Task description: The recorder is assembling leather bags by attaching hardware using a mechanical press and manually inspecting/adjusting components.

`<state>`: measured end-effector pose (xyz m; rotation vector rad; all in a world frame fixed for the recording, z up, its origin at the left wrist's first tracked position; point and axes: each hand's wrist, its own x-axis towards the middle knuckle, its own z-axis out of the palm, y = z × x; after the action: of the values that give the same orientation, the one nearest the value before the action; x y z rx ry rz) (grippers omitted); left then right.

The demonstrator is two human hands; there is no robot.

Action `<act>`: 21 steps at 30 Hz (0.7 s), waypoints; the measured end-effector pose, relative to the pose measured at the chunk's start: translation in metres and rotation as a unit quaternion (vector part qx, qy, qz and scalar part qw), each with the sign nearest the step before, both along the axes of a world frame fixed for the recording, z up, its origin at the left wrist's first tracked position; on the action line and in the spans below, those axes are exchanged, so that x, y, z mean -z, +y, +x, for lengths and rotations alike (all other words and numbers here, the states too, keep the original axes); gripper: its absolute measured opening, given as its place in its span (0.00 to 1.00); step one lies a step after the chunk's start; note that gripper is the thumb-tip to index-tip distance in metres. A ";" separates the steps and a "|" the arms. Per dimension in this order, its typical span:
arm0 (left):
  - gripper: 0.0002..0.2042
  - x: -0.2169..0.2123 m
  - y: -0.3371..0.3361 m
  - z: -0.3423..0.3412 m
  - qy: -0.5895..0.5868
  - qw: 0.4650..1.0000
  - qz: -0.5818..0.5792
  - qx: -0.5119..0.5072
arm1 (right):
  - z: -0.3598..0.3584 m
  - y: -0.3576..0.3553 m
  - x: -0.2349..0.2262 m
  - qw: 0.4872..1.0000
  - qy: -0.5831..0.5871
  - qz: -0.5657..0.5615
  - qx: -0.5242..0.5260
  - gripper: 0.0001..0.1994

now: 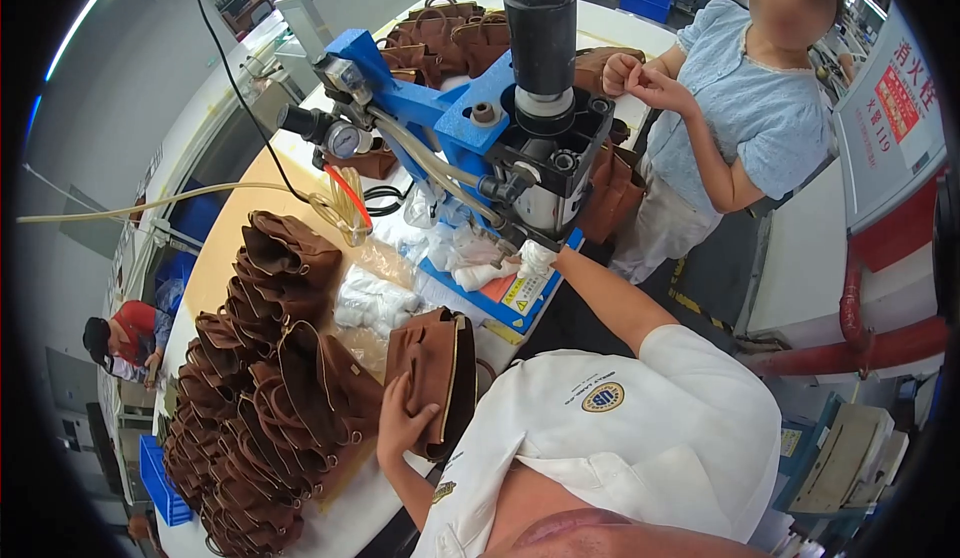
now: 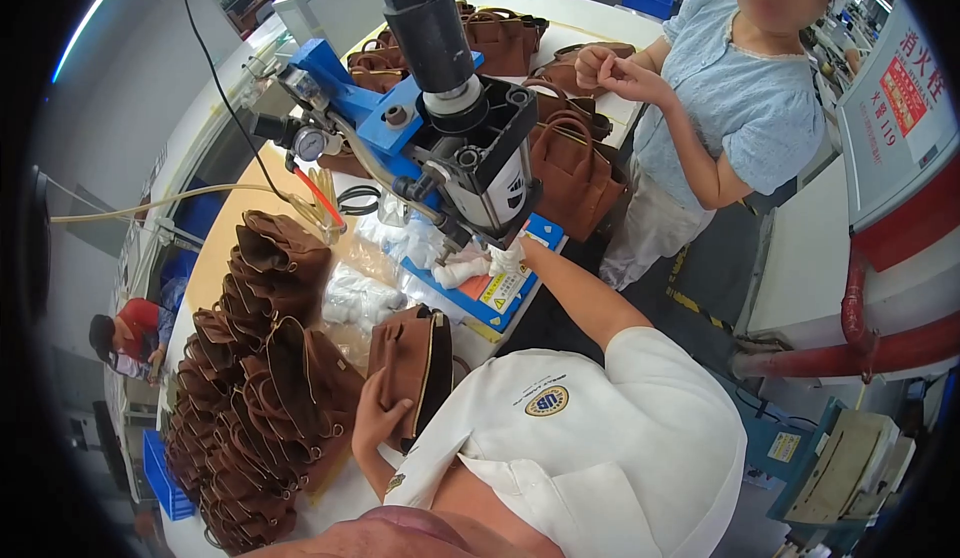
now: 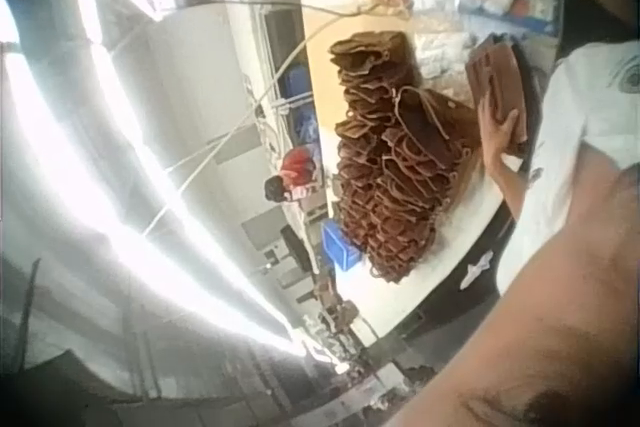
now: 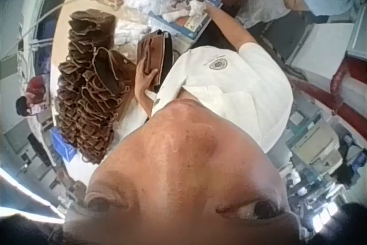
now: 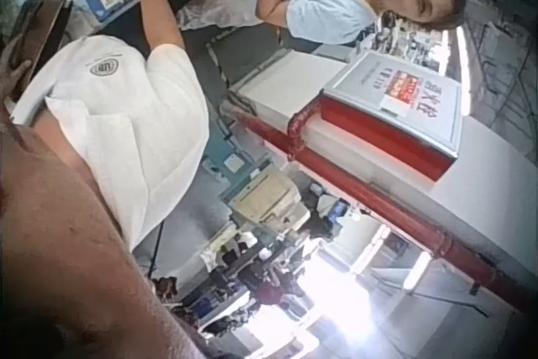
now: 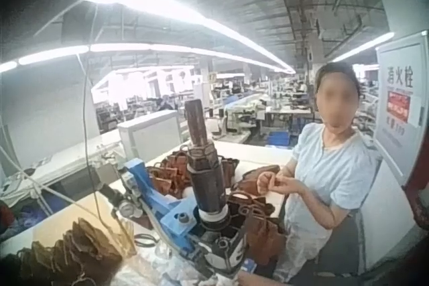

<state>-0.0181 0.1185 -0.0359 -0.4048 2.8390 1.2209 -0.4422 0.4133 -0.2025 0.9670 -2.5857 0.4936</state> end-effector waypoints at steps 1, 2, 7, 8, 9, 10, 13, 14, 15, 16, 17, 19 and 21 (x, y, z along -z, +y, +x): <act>0.43 0.002 0.004 0.000 -0.018 0.999 0.024 0.015 | 0.001 0.000 -0.001 1.000 0.002 -0.010 0.007 0.20; 0.46 -0.003 0.013 -0.002 -0.027 0.999 -0.003 0.025 | 0.001 0.002 0.001 1.000 0.003 -0.019 0.016 0.19; 0.43 0.007 0.051 -0.006 -0.065 0.988 -0.143 -0.013 | 0.002 0.012 0.007 0.997 0.008 -0.064 0.044 0.18; 0.37 0.006 0.056 -0.009 -0.027 0.983 -0.179 -0.032 | 0.004 0.017 0.010 0.996 0.007 -0.071 0.049 0.17; 0.37 0.003 0.055 -0.012 -0.028 0.983 -0.179 -0.031 | 0.006 0.022 0.014 0.995 0.006 -0.078 0.054 0.17; 0.34 -0.002 0.052 -0.017 -0.038 0.982 -0.173 -0.059 | 0.009 0.027 0.018 0.995 0.004 -0.085 0.059 0.17; 0.22 -0.015 0.052 -0.028 0.016 0.968 -0.206 -0.142 | 0.015 0.044 0.023 0.992 0.000 -0.106 0.073 0.16; 0.18 -0.016 0.041 -0.030 0.052 0.970 -0.190 -0.144 | 0.018 0.051 0.025 0.991 -0.002 -0.113 0.078 0.15; 0.14 -0.016 0.032 -0.029 0.087 0.970 -0.174 -0.149 | 0.023 0.057 0.024 0.990 -0.005 -0.119 0.080 0.15; 0.11 -0.019 0.026 -0.026 0.076 0.974 -0.130 -0.169 | 0.033 0.061 0.027 0.989 -0.012 -0.122 0.077 0.15; 0.08 -0.023 0.017 -0.031 0.068 0.976 -0.086 -0.186 | 0.038 0.065 0.028 0.989 -0.016 -0.127 0.077 0.14; 0.08 -0.029 -0.003 -0.028 0.070 0.976 0.005 -0.207 | 0.043 0.069 0.026 0.988 -0.025 -0.136 0.070 0.14; 0.09 -0.032 -0.021 -0.009 0.081 0.949 0.186 -0.242 | 0.054 0.068 0.028 0.988 -0.043 -0.139 0.047 0.13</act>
<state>-0.0271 0.0976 -0.0039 -1.0659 2.6153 1.9071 -0.3882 0.4808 -0.2301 0.7397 -2.5328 0.8596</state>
